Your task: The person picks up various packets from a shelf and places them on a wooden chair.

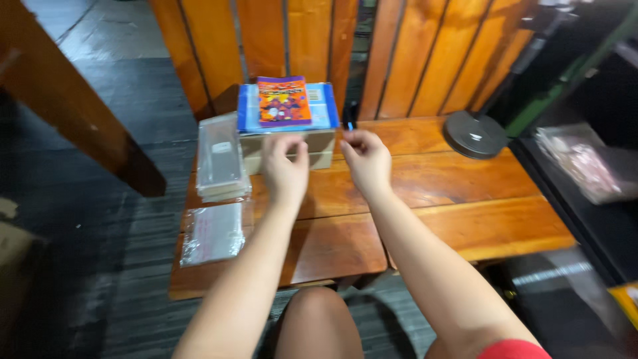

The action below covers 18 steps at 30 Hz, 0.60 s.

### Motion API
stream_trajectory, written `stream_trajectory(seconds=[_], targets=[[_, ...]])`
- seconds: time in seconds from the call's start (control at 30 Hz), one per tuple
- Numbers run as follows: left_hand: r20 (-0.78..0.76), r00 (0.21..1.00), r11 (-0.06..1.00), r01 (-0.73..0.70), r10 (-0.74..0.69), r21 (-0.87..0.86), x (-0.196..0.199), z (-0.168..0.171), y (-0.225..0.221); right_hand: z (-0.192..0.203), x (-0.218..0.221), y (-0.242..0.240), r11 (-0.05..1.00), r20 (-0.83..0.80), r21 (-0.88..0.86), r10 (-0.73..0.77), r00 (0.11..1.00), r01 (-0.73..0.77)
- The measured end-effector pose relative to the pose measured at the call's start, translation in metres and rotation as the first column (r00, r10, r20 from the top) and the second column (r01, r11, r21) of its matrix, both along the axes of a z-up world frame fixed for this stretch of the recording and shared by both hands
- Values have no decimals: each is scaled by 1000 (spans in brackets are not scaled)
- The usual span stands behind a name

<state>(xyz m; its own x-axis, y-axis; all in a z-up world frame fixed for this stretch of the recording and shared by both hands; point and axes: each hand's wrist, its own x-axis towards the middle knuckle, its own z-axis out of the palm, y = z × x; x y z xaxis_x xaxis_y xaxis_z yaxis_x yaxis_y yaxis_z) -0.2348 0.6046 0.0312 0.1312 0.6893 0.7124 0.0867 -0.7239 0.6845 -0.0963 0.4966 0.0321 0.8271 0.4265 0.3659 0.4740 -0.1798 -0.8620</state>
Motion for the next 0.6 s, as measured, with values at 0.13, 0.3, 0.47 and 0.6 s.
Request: stream_trajectory(seconds=[0.13, 0.3, 0.47, 0.6], targets=[[-33, 971, 964, 232, -238, -126, 34, -15, -77, -21, 7, -110, 997, -37, -43, -72, 997, 71], [-101, 781, 757, 552, -616, -350, 85, -37, -178, -51, 17, -282, 959, -382, 145, -171, 908, 242], [-199, 583, 598, 647, -788, -472, 129, -81, -275, -95, 7, -439, 790, -445, 210, -448, 776, 576], [-180, 452, 461, 652, -874, -603, 154, -92, -362, -118, -8, -535, 568, -427, 280, -648, 630, 774]])
